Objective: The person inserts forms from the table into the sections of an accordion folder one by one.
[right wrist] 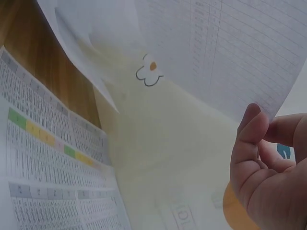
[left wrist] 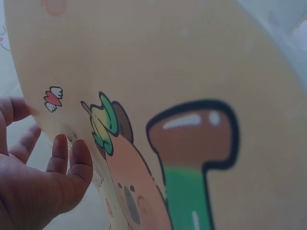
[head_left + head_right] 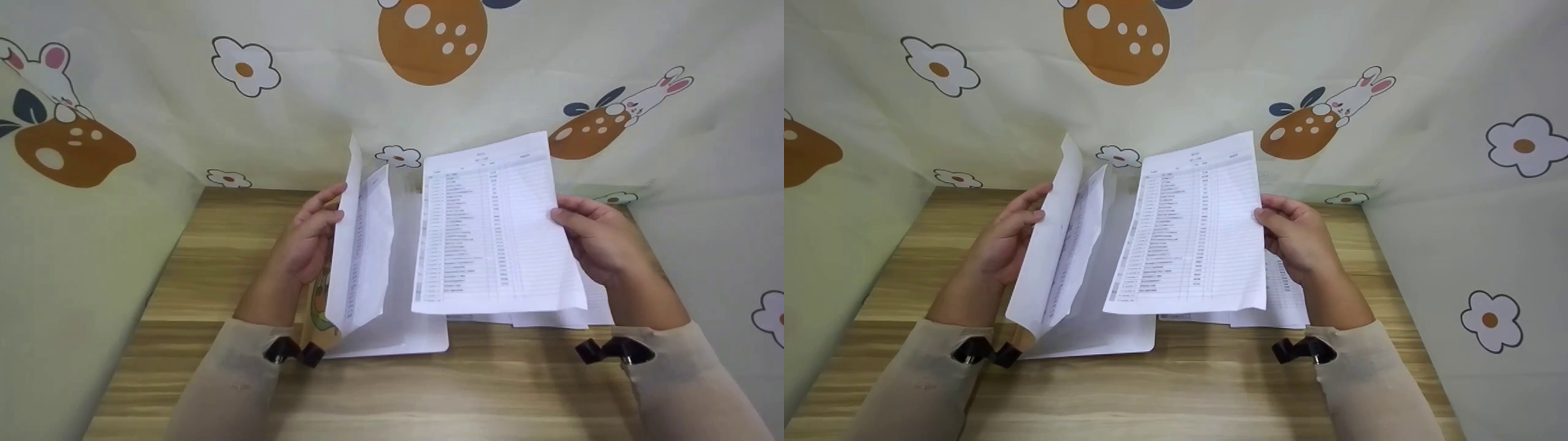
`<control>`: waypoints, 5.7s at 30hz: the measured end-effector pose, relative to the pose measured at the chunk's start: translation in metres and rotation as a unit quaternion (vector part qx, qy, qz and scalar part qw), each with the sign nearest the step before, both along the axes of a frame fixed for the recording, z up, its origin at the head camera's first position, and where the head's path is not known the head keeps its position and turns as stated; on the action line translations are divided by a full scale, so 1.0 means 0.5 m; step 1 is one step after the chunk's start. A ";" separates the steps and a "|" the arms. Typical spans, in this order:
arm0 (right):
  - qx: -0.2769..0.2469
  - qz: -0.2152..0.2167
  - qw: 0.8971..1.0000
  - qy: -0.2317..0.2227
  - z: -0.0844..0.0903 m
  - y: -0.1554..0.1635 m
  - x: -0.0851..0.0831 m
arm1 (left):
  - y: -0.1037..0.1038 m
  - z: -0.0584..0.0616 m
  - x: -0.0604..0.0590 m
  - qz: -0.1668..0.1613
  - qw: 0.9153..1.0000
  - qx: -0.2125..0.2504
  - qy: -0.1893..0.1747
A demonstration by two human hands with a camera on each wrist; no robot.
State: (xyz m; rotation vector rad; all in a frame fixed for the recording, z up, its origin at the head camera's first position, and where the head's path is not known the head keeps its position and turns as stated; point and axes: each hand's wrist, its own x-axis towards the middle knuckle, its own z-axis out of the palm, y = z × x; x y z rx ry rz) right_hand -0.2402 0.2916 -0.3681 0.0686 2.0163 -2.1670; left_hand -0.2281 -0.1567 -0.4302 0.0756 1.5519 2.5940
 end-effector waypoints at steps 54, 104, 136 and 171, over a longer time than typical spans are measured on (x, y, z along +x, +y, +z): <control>0.006 0.083 0.996 -0.005 -0.027 -0.148 -0.019 | 0.006 -0.002 0.003 -0.024 1.000 -0.004 0.000; 0.026 0.124 0.991 -0.039 -0.103 -0.301 -0.027 | 0.012 -0.004 0.007 -0.034 0.999 0.006 0.002; 0.050 0.118 0.991 -0.026 -0.100 -0.210 -0.018 | 0.015 -0.002 0.006 -0.027 0.999 0.017 -0.004; 0.057 -0.107 0.991 -0.056 -0.178 0.189 -0.041 | 0.012 -0.001 0.002 -0.016 1.000 0.007 -0.001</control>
